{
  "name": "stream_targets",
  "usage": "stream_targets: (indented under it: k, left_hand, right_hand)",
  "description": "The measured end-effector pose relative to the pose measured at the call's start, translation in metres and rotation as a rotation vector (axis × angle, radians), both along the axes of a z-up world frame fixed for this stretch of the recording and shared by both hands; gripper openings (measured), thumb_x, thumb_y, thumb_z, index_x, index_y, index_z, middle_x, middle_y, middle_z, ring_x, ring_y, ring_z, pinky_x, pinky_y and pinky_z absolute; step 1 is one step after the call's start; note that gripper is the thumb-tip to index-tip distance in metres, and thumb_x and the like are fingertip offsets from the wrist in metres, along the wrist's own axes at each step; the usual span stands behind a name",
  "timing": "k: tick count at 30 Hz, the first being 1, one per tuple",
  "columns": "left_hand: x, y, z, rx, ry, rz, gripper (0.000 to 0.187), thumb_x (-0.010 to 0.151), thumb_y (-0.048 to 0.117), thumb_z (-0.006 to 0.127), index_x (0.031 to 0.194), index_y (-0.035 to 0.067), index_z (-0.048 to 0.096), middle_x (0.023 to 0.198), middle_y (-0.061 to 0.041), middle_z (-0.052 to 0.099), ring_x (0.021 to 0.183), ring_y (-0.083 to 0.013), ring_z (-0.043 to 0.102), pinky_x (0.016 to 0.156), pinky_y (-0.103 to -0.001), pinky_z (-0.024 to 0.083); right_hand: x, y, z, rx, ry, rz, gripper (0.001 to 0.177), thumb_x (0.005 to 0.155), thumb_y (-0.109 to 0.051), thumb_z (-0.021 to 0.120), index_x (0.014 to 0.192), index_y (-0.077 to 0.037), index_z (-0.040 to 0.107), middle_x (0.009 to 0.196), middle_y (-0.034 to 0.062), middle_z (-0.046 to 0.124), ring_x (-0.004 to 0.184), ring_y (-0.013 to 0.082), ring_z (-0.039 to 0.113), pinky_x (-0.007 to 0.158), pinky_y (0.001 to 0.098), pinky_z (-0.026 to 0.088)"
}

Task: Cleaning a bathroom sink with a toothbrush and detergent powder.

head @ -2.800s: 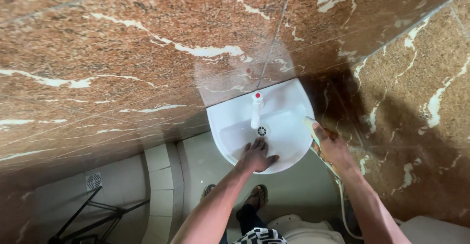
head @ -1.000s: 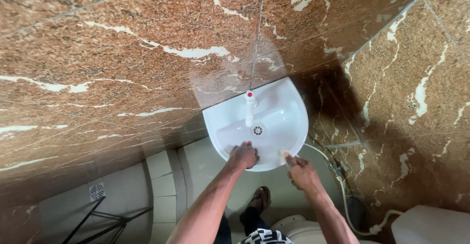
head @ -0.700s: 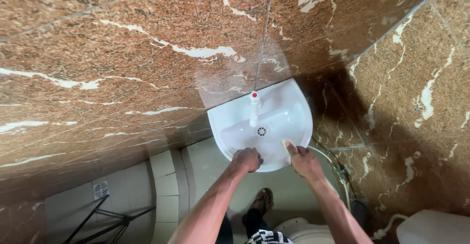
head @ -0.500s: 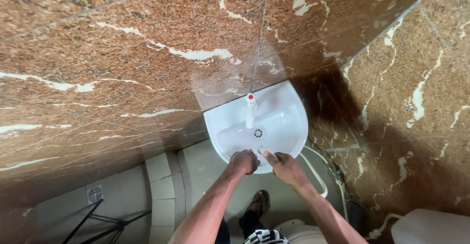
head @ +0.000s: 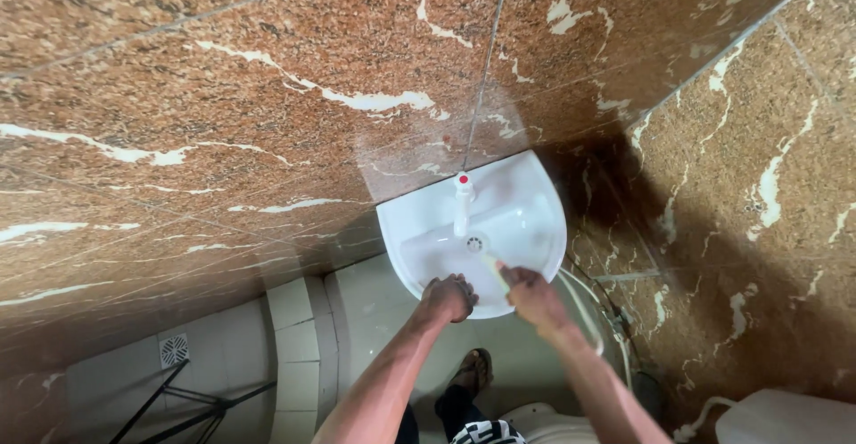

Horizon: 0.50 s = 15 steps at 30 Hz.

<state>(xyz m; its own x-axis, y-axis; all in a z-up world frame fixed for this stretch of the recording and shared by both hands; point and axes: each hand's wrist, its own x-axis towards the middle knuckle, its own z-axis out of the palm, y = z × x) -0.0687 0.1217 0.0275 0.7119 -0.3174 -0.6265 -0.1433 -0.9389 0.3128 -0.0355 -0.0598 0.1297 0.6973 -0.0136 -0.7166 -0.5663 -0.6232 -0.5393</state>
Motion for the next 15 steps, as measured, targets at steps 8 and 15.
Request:
stream_targets:
  k: [8, 15]
  left_hand:
    - [-0.008, -0.007, -0.005, -0.067, -0.047, 0.194, 0.041, 0.105, 0.036, 0.043, 0.124, 0.012, 0.07, 0.141, -0.009, 0.063, 0.134, -0.0257, 0.055, 0.112, -0.052, 0.044]
    - [-0.013, -0.01, -0.019, -0.107, -0.097, 0.282, 0.045, 0.102, 0.036, 0.045, 0.128, 0.005, 0.066, 0.146, -0.014, 0.057, 0.137, -0.0309, 0.049, 0.116, -0.059, 0.034]
  right_hand:
    - [-0.005, -0.021, -0.002, 0.027, 0.029, 0.028, 0.051, 0.095, -0.058, 0.055, 0.107, -0.013, 0.076, 0.065, 0.0029, 0.063, 0.053, 0.0136, 0.051, 0.053, 0.0347, 0.042]
    - [0.015, -0.068, 0.019, -0.17, 0.044, 0.262, 0.067, 0.1, -0.064, 0.043, 0.107, -0.005, 0.074, 0.064, 0.0051, 0.058, 0.044, 0.0105, 0.046, 0.039, 0.0301, 0.041]
